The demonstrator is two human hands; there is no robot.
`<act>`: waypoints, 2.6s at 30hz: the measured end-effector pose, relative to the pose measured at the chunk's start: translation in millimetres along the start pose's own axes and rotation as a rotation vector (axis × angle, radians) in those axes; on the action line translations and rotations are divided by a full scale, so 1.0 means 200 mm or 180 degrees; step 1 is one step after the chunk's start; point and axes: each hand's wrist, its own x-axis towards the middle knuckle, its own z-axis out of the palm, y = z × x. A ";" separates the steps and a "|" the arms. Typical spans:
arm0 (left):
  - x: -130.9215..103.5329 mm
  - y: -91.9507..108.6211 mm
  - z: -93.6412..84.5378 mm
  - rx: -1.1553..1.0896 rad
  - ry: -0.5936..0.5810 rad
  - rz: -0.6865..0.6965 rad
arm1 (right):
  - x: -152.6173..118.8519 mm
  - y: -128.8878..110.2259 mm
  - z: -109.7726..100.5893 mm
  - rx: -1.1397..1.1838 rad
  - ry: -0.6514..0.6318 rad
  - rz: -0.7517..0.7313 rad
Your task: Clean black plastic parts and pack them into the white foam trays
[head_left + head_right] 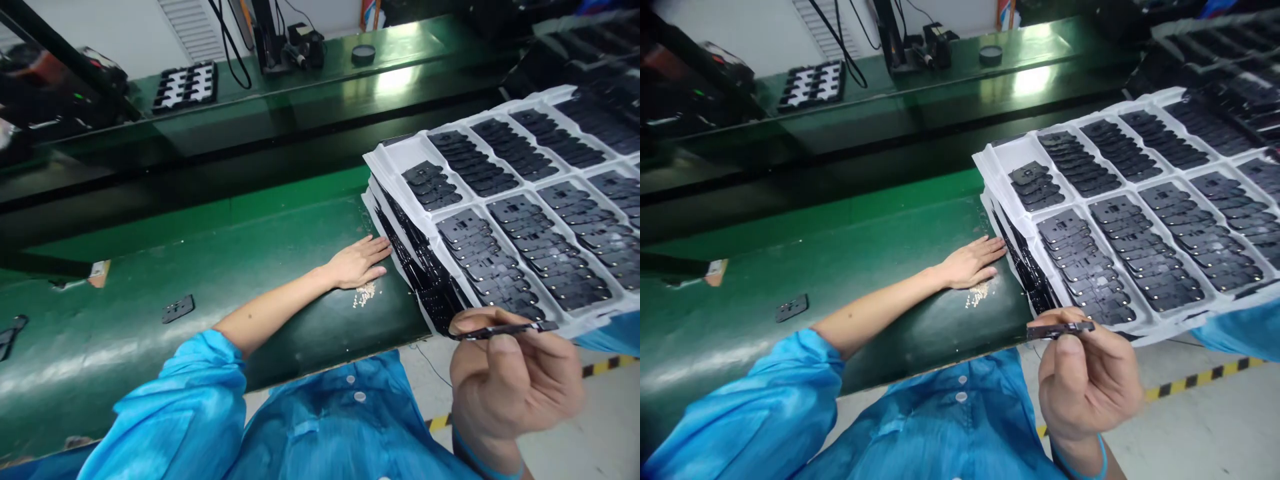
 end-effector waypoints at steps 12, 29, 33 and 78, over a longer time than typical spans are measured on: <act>-0.08 0.14 -0.06 -0.0195 -0.0030 0.0734 | 0.01 0.00 -0.01 0.0150 -0.0148 0.0013; -0.08 0.26 0.05 0.0087 -0.0367 0.1420 | 0.00 0.02 -0.03 0.0038 -0.0023 0.0049; 0.02 0.27 0.15 0.0399 -0.0370 0.1599 | -0.01 0.03 -0.04 0.0162 -0.0001 0.0038; -0.32 0.30 0.07 -0.0218 -0.0638 0.1116 | -0.06 0.08 -0.08 -0.0100 -0.0666 0.0540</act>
